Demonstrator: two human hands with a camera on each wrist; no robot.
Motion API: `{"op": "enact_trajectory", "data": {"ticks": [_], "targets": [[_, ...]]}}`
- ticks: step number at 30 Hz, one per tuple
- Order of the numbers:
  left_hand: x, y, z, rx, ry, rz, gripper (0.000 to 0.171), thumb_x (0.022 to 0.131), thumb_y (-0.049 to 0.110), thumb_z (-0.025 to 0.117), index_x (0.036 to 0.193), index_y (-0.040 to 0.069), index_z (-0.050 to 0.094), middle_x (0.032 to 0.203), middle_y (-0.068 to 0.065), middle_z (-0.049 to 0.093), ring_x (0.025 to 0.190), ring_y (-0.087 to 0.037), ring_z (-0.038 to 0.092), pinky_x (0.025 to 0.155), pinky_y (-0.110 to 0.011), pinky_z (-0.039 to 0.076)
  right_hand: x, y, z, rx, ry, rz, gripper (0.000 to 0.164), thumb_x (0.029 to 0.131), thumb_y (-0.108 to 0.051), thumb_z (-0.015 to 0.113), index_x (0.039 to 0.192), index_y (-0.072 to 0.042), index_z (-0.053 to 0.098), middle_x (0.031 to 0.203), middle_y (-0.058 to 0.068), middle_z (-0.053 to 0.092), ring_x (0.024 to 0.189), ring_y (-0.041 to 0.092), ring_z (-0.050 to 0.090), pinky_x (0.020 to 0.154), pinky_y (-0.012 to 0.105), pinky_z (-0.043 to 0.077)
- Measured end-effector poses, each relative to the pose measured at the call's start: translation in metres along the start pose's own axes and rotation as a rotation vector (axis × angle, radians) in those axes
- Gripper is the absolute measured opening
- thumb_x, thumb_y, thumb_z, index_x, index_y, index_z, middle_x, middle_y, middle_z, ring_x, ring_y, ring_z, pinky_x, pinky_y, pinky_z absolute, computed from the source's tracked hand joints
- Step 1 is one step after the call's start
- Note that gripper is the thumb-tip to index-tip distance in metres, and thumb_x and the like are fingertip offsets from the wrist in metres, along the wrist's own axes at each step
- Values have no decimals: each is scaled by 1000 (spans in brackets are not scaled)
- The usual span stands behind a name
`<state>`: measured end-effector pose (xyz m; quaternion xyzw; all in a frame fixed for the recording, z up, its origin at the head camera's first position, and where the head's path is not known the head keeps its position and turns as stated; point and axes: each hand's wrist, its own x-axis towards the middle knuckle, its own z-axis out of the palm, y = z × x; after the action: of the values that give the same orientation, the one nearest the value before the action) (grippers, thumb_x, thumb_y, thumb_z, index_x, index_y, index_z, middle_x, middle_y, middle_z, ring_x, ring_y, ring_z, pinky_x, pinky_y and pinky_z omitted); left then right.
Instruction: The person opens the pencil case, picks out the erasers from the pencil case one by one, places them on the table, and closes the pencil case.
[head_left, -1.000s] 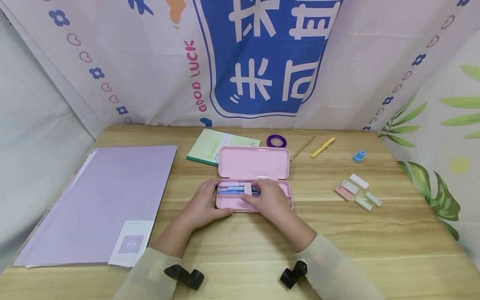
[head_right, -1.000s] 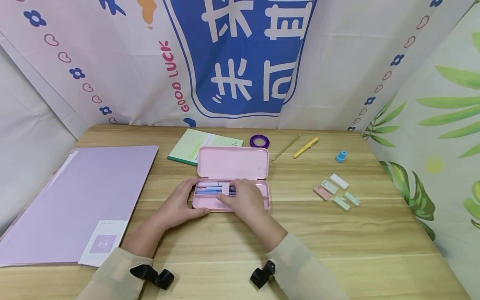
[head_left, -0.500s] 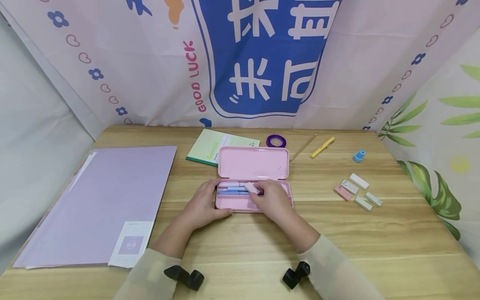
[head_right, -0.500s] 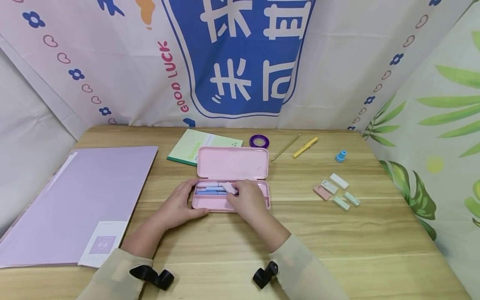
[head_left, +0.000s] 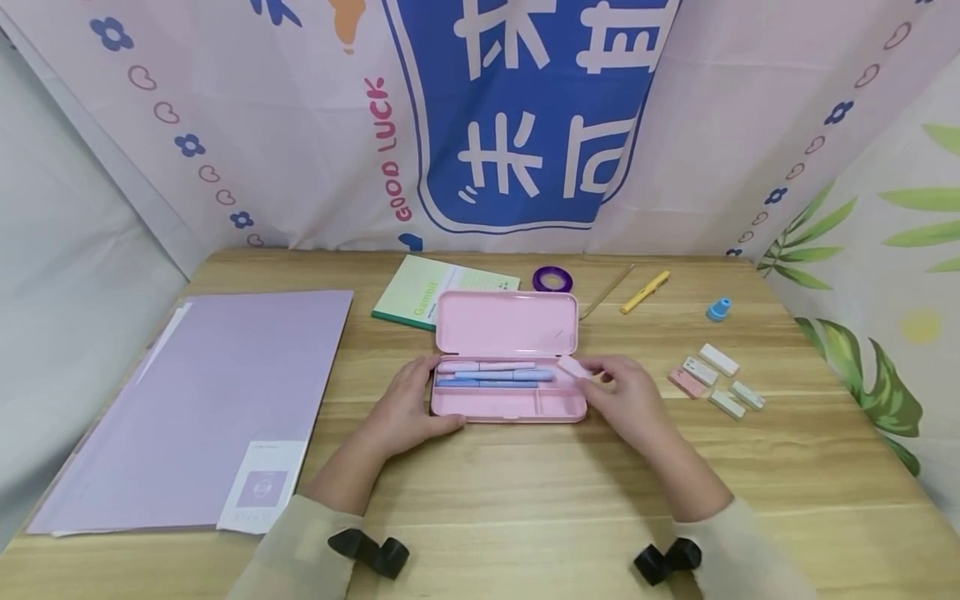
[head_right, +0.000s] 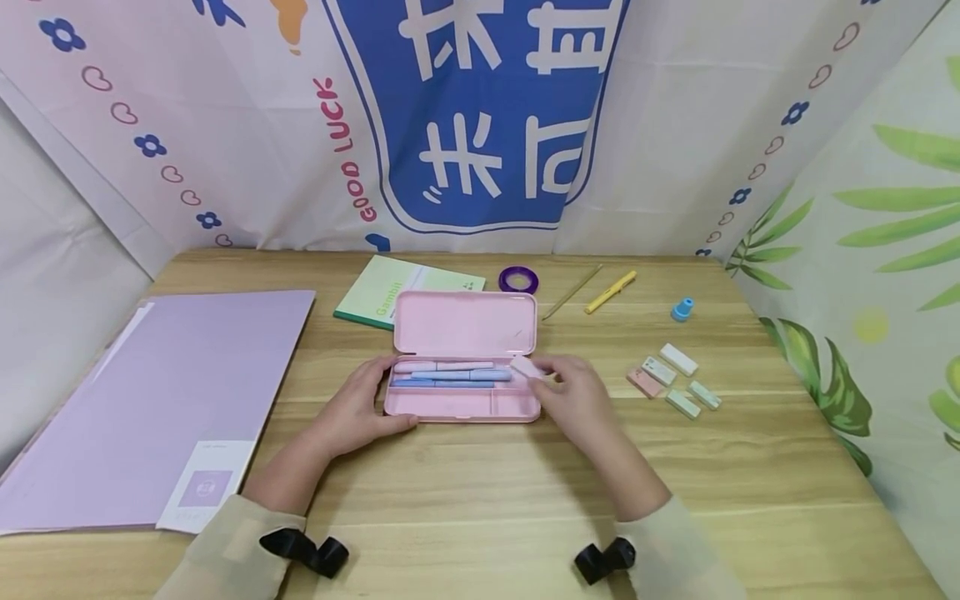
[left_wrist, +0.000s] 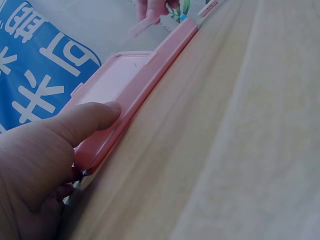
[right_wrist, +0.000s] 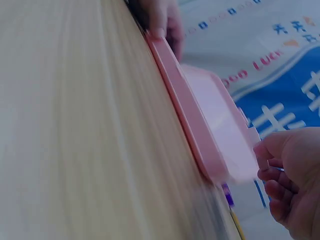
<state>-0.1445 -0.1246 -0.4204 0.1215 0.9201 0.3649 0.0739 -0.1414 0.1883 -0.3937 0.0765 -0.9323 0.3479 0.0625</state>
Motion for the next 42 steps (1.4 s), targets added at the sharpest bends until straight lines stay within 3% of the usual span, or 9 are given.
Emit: {"op": "enact_trajectory", "data": {"ticks": [5, 11, 18, 28, 42], "targets": [[1, 0, -1, 5, -1, -5, 96, 76, 42, 82, 150, 8, 30, 154, -20, 34, 143, -37, 31, 117, -55, 29, -14, 29, -29, -57, 62, 33, 29, 88, -14, 70, 114, -2, 70, 105, 15, 68, 92, 24, 58, 75, 30, 43], [2, -1, 0, 10, 14, 19, 93, 76, 40, 82, 148, 7, 32, 150, -19, 39, 140, -37, 35, 115, -54, 32, -33, 61, -62, -117, 64, 131, 33, 93, -22, 67, 120, -3, 67, 103, 15, 66, 90, 21, 54, 67, 23, 42], [2, -2, -1, 4, 14, 22, 93, 77, 39, 81, 148, 6, 32, 148, -18, 41, 138, -36, 37, 115, -54, 33, -50, 95, -86, -186, 29, 229, 38, 96, -28, 63, 122, 0, 64, 109, 20, 63, 88, 20, 55, 69, 27, 43], [2, -1, 0, -3, 5, 7, 93, 77, 41, 81, 149, 8, 32, 149, -17, 40, 139, -35, 36, 115, -54, 32, -63, 117, -92, -242, -5, 231, 32, 94, -22, 65, 114, 2, 67, 85, 9, 54, 73, 18, 47, 59, 25, 35], [0, 1, 1, -6, -3, 1, 94, 77, 40, 81, 150, 7, 31, 152, -19, 36, 142, -37, 32, 117, -54, 30, -65, 119, -96, -265, -51, 274, 42, 93, -31, 66, 119, 2, 66, 89, 12, 59, 78, 22, 49, 63, 29, 36]]}}
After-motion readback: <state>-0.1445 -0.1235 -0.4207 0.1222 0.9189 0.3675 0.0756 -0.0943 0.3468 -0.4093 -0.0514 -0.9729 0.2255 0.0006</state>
